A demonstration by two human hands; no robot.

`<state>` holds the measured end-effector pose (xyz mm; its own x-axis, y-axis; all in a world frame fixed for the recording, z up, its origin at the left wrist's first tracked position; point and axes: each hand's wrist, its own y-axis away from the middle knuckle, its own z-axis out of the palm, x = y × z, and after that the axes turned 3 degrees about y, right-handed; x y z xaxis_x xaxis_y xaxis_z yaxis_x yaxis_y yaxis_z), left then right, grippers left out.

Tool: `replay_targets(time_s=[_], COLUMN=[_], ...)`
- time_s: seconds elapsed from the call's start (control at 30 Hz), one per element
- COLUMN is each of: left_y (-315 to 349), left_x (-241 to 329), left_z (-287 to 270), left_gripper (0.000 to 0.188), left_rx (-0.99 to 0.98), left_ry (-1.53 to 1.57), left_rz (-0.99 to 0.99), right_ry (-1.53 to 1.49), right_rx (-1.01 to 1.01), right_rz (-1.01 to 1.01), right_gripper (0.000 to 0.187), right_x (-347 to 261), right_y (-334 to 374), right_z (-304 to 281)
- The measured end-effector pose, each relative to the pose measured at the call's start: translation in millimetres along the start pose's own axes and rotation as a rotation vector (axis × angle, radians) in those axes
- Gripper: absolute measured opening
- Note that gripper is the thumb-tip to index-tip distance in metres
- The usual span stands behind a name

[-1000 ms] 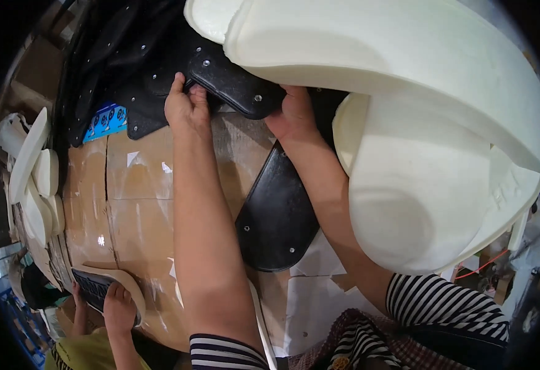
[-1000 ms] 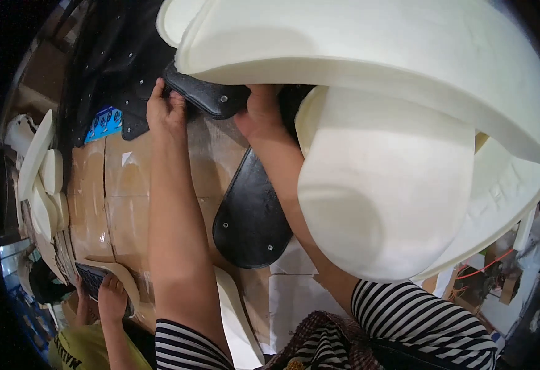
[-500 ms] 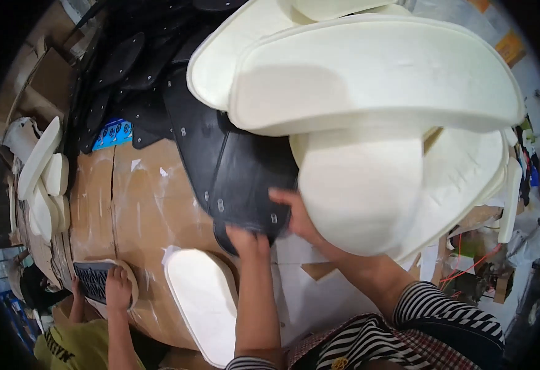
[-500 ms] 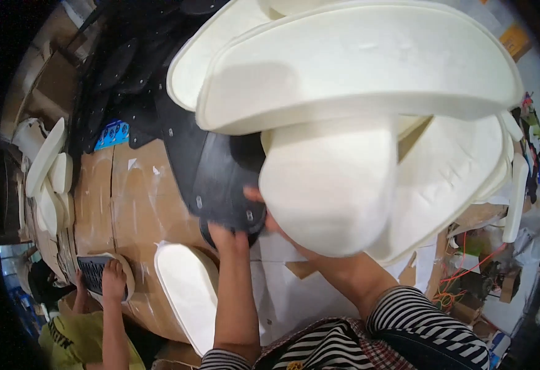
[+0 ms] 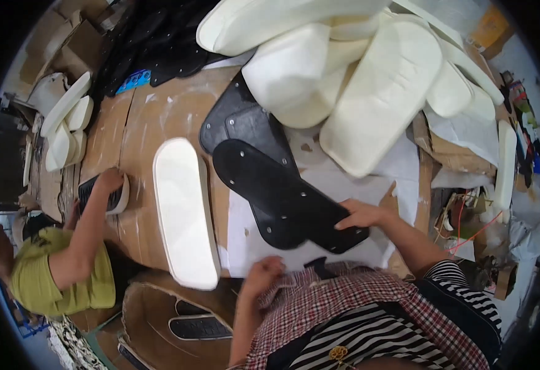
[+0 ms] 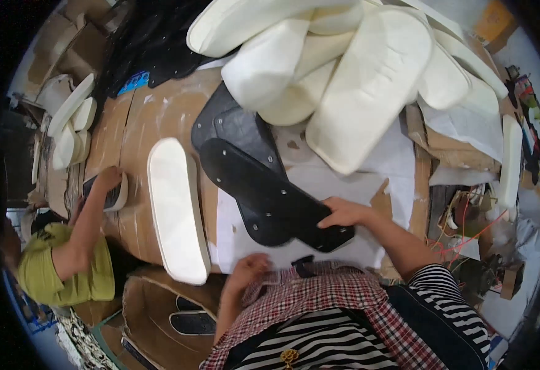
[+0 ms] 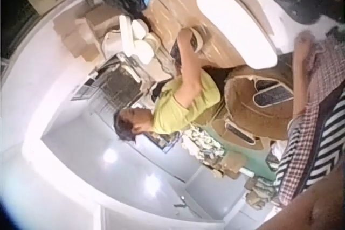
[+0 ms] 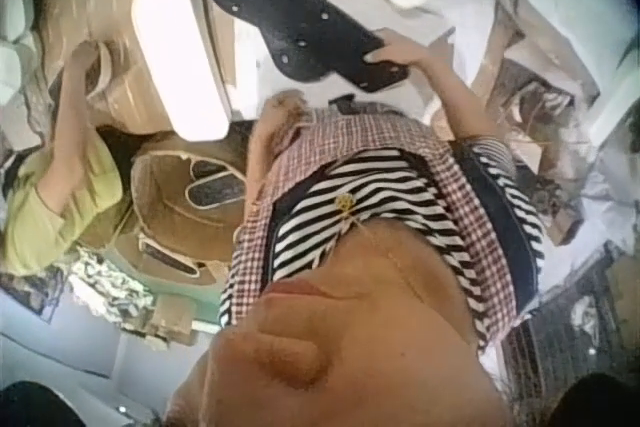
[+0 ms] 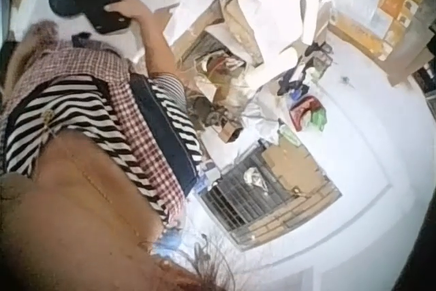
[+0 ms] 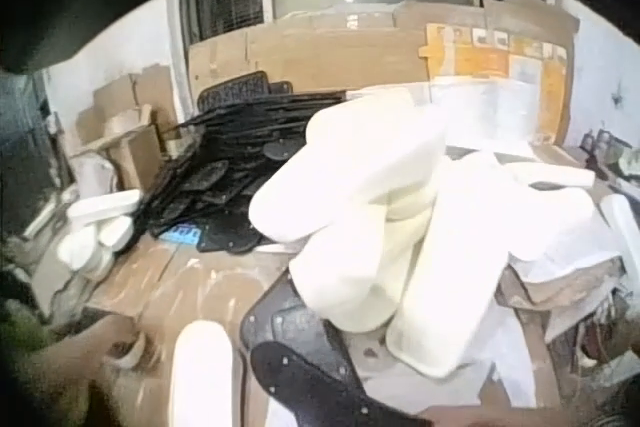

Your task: Fitting foam pads onto plastic bases and securing them with adhesive tape.

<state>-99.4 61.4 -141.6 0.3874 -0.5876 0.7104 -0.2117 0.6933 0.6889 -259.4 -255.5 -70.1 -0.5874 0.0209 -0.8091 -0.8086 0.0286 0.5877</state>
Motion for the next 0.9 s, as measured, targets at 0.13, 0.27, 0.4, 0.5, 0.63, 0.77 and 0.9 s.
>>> replay_targets(time_s=[0.13, 0.27, 0.4, 0.5, 0.63, 0.77, 0.9], left_y=[36.6, 44.7, 10.5, -9.9, -2.7, 29.0, 8.8], left_x=[39.0, 47.8, 52.8, 38.5, 52.4, 21.5, 18.9], left_z=[-57.2, -87.7, -71.6, -77.4, -51.9, -83.4, -54.8], left_gripper=[0.025, 0.048, 0.065, 0.07, 0.056, 0.047, 0.063], left_rx=[0.672, 0.584, 0.499, 0.615, 0.551, 0.774, 0.381], left_ry=[0.229, 0.691, 1.326, 1.446, 1.174, 1.07, 1.33], left_rz=[0.288, 0.16, 0.118, 0.234, 0.125, 0.264, 0.1], right_ry=[0.571, 1.215, 1.405, 1.324, 0.704, -0.422, -0.743], right_rx=[0.182, 0.548, 0.829, 1.028, 1.517, 0.589, 0.467], right_rz=[-0.08, -0.243, -0.029, 0.163, 0.184, 0.514, 0.406], right_gripper=[0.045, 0.06, 0.061, 0.06, 0.052, 0.071, 0.053], right_x=[-1.4, 31.6, 72.9, 109.5, 188.5, 168.0, 145.5], right_y=[97.5, 152.9, 165.1, 166.0, 164.1, 128.2, 82.2], right_z=[12.5, 33.6, 34.6, 21.2, -23.2, 15.2, 80.2])
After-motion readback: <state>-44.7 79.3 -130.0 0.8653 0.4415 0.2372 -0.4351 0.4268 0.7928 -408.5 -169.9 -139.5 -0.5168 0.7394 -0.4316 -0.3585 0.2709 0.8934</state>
